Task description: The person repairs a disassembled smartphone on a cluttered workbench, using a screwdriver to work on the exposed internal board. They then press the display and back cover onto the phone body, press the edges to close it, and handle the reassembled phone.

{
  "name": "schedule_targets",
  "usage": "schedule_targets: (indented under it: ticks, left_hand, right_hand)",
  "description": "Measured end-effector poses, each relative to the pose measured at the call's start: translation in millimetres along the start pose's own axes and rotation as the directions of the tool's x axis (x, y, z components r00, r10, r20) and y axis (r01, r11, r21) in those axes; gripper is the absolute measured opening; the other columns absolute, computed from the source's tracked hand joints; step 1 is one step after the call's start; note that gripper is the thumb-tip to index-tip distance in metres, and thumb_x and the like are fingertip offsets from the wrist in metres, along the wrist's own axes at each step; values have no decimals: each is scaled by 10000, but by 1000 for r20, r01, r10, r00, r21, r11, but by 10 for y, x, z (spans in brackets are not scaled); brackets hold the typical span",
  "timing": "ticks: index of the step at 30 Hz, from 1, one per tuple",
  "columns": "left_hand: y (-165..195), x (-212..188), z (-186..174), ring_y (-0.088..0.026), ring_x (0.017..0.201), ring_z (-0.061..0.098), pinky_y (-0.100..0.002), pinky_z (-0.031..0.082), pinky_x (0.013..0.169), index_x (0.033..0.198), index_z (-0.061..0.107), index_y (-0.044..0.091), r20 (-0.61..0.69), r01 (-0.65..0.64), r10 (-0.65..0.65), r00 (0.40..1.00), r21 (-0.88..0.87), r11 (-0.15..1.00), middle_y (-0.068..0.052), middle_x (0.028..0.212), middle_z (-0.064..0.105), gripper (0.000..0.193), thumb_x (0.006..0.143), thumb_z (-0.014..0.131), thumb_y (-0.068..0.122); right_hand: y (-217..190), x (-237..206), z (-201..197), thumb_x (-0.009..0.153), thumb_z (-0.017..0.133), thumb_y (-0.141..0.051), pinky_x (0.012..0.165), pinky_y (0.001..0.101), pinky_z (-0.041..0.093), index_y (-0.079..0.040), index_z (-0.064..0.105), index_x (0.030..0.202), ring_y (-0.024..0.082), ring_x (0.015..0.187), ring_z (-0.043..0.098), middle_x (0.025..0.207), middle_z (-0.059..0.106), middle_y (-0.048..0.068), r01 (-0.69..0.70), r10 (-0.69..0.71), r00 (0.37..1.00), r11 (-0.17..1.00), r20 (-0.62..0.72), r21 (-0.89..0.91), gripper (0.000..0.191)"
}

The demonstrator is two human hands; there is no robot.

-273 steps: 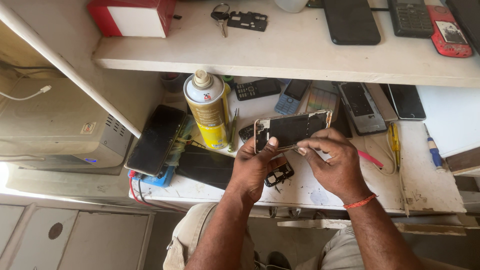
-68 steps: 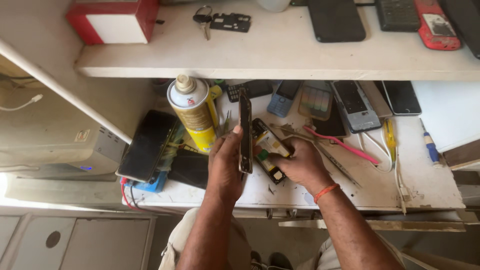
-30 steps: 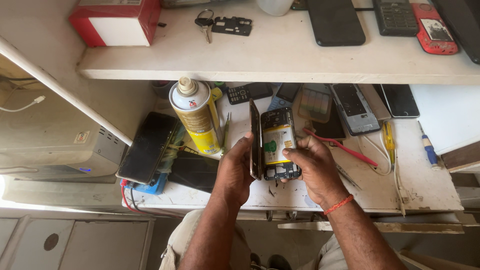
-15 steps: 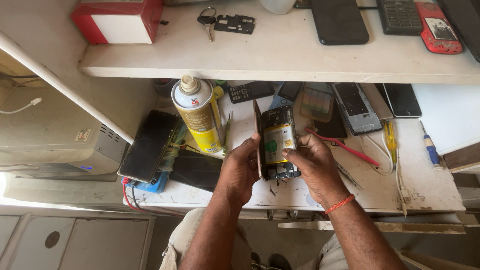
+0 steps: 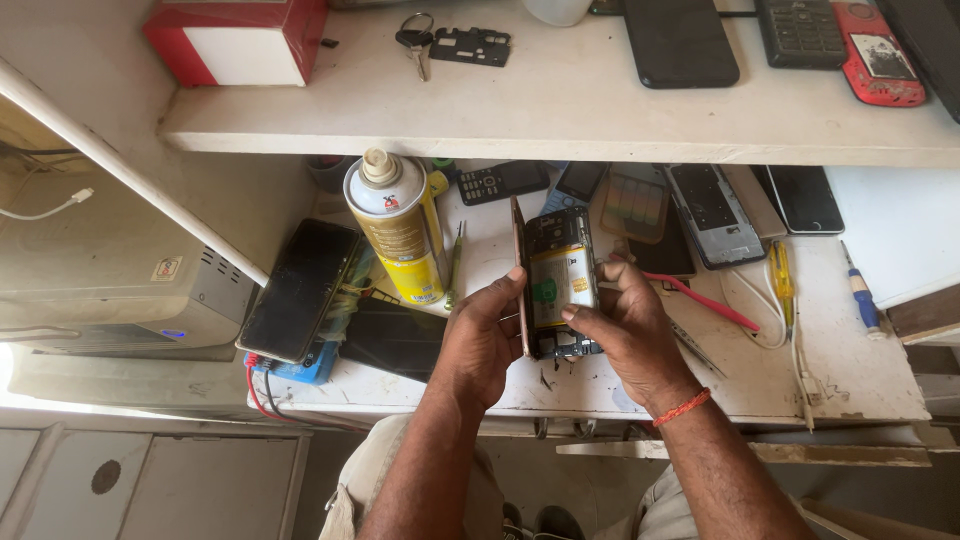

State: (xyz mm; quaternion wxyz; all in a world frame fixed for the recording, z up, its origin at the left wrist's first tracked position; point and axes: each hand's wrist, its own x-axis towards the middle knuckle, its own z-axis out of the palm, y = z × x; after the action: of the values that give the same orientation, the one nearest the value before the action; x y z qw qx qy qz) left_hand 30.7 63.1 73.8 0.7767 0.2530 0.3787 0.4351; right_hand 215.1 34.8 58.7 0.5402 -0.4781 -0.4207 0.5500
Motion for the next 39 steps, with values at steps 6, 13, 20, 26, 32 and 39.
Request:
schedule_targets:
  ticks: [6,13,20,26,32,39]
  left_hand:
    - [-18,11,-2,-214,915,670,-378,555,781,1106,676,-16,-12,-22,22,1000,19,1000,-104,1006,703,452,913,672,392]
    - [-46,34,-22,-206,890,674,-371,560,792,1083,690,-11,-9,-27,27,1000,20,999,-86,983,719,423,911,685,376]
    - [-49,32,-13,-210,858,692,-378,568,777,1085,700,-26,-22,-17,18,1000,26,1000,-96,954,733,447,884,725,373]
    - [-54,30,2,-214,889,696,-375,565,785,1106,677,-43,-30,-7,8,1000,10,1000,-101,975,732,478,882,736,375]
    - [-53,14,15,-218,876,682,-376,556,775,1129,685,-48,-12,-3,3,1000,28,1000,-99,977,728,498,880,732,380]
    - [-46,1,26,-214,875,695,-379,574,795,1171,699,-30,12,10,-11,1000,67,998,-102,991,739,495,869,728,361]
  right_hand:
    - [27,13,-47,967,633,-213,914,310,531,-43,579,1158,123,1082,610,1109,662,56,34,-35,999,997,4,75,262]
    - [65,27,-86,976,577,-218,788,311,544,-58,607,1042,100,976,598,1013,626,6,-36,49,993,991,-103,131,176]
    - [194,65,-128,1002,671,-127,765,226,487,-18,663,1057,37,852,556,930,638,-17,81,-80,981,997,-176,-3,122]
    - [138,20,-71,954,707,-96,602,207,473,-6,712,978,23,692,560,803,668,-14,128,-222,938,936,-265,-329,93]
    - [7,-29,5,952,696,-86,622,199,530,-10,717,962,19,700,637,799,735,15,213,-330,920,875,-213,-435,80]
    - [-50,-53,47,920,720,-76,547,220,507,-10,718,924,29,623,629,721,728,19,207,-367,910,805,-193,-557,66]
